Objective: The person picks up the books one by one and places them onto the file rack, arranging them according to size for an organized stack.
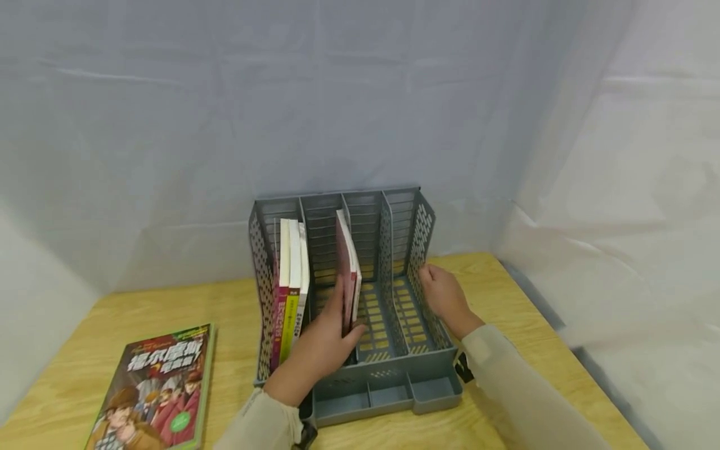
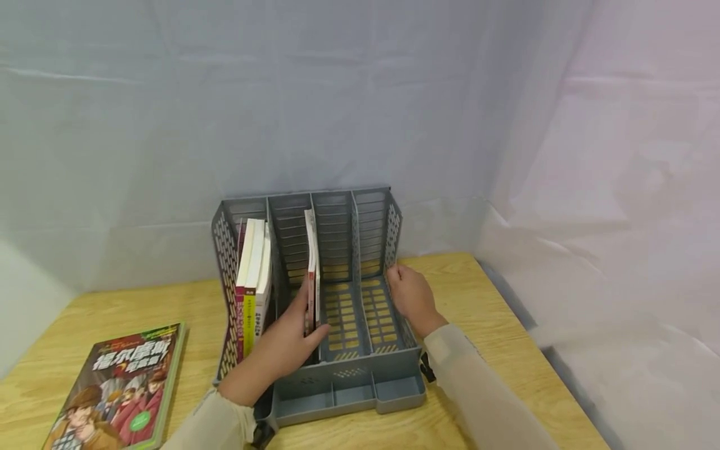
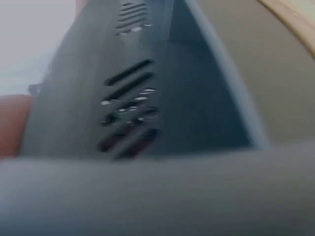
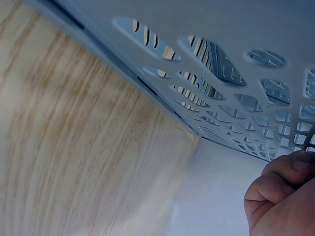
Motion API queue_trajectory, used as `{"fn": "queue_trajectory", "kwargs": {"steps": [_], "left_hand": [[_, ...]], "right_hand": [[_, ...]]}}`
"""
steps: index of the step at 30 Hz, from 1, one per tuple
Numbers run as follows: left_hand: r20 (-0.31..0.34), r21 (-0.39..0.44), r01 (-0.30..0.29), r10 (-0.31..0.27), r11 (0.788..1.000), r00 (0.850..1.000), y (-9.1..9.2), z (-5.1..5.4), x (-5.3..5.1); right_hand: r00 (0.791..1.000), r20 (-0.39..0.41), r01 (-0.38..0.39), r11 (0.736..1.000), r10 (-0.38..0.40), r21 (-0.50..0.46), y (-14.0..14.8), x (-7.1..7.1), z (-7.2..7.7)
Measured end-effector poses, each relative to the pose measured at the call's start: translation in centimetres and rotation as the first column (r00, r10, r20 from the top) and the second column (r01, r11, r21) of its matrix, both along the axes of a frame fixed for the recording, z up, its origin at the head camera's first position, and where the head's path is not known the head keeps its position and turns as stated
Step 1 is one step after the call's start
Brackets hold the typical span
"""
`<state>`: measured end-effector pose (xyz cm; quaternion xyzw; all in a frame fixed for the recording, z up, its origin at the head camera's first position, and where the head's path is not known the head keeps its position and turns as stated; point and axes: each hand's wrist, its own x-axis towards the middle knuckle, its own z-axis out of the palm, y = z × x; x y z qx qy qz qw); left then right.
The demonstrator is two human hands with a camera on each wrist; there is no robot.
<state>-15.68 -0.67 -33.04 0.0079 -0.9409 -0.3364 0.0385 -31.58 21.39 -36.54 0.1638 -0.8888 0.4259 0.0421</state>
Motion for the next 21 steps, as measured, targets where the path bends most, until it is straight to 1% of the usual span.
{"fn": "queue_trajectory", "kwargs": {"steps": [3, 5, 7, 8, 10, 12, 14, 15, 16, 17, 18, 19, 20, 21], "left_hand": [[0.047, -0.025, 0.024, -0.023, 0.999, 0.999, 0.4, 0.0, -0.2], [0.064, -0.013, 0.022, -0.021, 1.0, 0.998, 0.8, 0.3, -0.2], [0.084, -0.019, 0.023, -0.021, 1.0, 0.996, 1.2, 0.8, 0.3], [0.103, -0.032, 0.031, -0.028, 0.999, 0.994, 1.4, 1.2, 0.7], [0.146, -0.063, 0.075, -0.066, 0.995, 0.987, 1.5, 2.3, 2.0], [0.187, -0.091, 0.144, -0.125, 0.985, 0.974, 1.1, 3.6, 3.6], [0.214, -0.067, 0.207, -0.188, 0.976, 0.959, 0.2, 5.2, 5.1], [0.204, -0.051, 0.218, -0.203, 0.975, 0.958, -0.6, 5.9, 5.8], [0.19, -0.036, 0.197, -0.187, 0.98, 0.964, -1.4, 6.7, 6.5], [0.154, -0.026, 0.159, -0.153, 0.987, 0.976, -2.3, 7.4, 7.2], [0.116, -0.019, 0.105, -0.102, 0.994, 0.988, -3.3, 7.9, 7.7], [0.072, -0.005, 0.036, -0.036, 0.999, 0.997, -4.3, 8.4, 8.2], [0.019, 0.001, -0.041, 0.041, 0.999, 0.999, -5.3, 8.6, 8.6], [-0.03, -0.005, -0.121, 0.121, 0.993, 0.992, -6.3, 8.5, 8.9]], "right_hand": [[1.0, 0.003, 0.006, 1.0, -0.006, 0.004, 0.6, -0.2, 0.0], [1.0, 0.012, 0.014, 1.0, -0.014, 0.005, 1.1, -0.2, 0.0], [1.0, 0.018, 0.025, 1.0, -0.025, 0.009, 1.5, -0.2, 0.0], [0.999, 0.023, 0.029, 1.0, -0.03, 0.011, 1.6, -0.2, 0.0], [0.999, 0.032, 0.035, 0.999, -0.036, 0.014, 1.9, -0.1, -0.1], [0.999, 0.032, 0.04, 0.999, -0.041, 0.021, 2.2, 0.0, -0.1], [0.999, 0.03, 0.042, 0.999, -0.042, 0.025, 2.3, 0.1, -0.1], [0.999, 0.028, 0.042, 0.999, -0.043, 0.026, 2.4, 0.2, -0.1], [0.999, 0.027, 0.04, 0.999, -0.04, 0.022, 2.4, 0.3, -0.1], [0.999, 0.026, 0.037, 0.999, -0.038, 0.019, 2.4, 0.4, -0.1], [0.999, 0.026, 0.037, 0.999, -0.038, 0.016, 2.4, 0.4, -0.1], [0.999, 0.024, 0.036, 0.999, -0.037, 0.014, 2.4, 0.5, 0.0], [0.999, 0.022, 0.036, 0.999, -0.036, 0.013, 2.3, 0.5, 0.0], [0.999, 0.017, 0.037, 0.999, -0.037, 0.012, 2.2, 0.4, 0.0]]}}
